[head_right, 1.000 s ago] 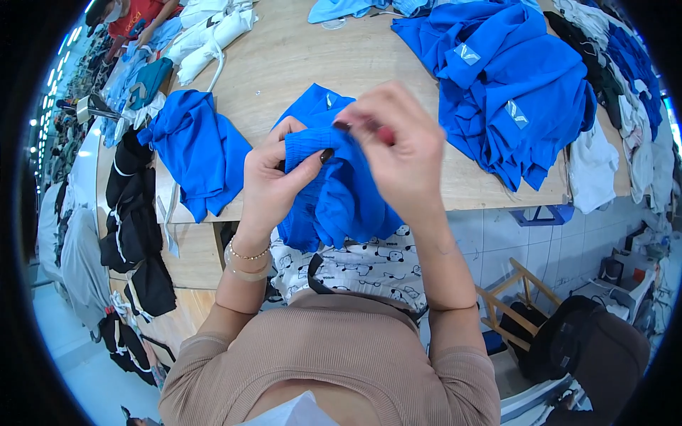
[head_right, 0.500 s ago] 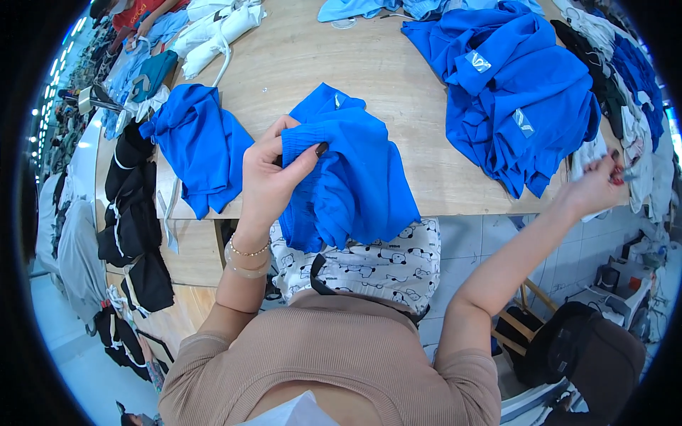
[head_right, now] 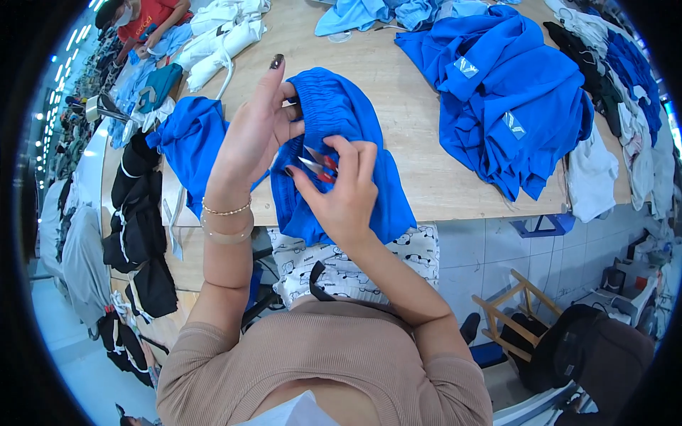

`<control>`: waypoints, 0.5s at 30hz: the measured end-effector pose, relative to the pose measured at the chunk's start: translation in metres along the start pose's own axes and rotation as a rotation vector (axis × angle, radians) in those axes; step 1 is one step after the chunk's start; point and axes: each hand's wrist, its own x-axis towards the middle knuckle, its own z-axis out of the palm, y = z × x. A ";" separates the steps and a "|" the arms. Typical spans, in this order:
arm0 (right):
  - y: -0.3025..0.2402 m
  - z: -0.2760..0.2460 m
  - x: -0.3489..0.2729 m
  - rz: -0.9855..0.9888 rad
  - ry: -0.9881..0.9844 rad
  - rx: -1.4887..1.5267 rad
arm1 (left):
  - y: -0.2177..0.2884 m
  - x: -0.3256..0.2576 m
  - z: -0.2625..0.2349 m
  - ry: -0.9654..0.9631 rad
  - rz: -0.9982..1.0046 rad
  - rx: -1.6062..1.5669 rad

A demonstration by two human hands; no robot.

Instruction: The recorder uses a pair of snips to trim loose threads from blue athletic shorts at a factory workbench.

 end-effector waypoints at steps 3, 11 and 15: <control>0.016 0.004 0.011 -0.090 0.077 -0.159 | 0.008 0.001 -0.010 -0.104 0.004 -0.043; -0.013 -0.010 0.027 -0.182 0.049 -0.132 | 0.025 -0.003 -0.013 -0.018 0.119 0.005; 0.015 0.019 0.025 -0.141 0.160 -0.120 | 0.031 0.000 -0.009 -0.160 0.042 -0.089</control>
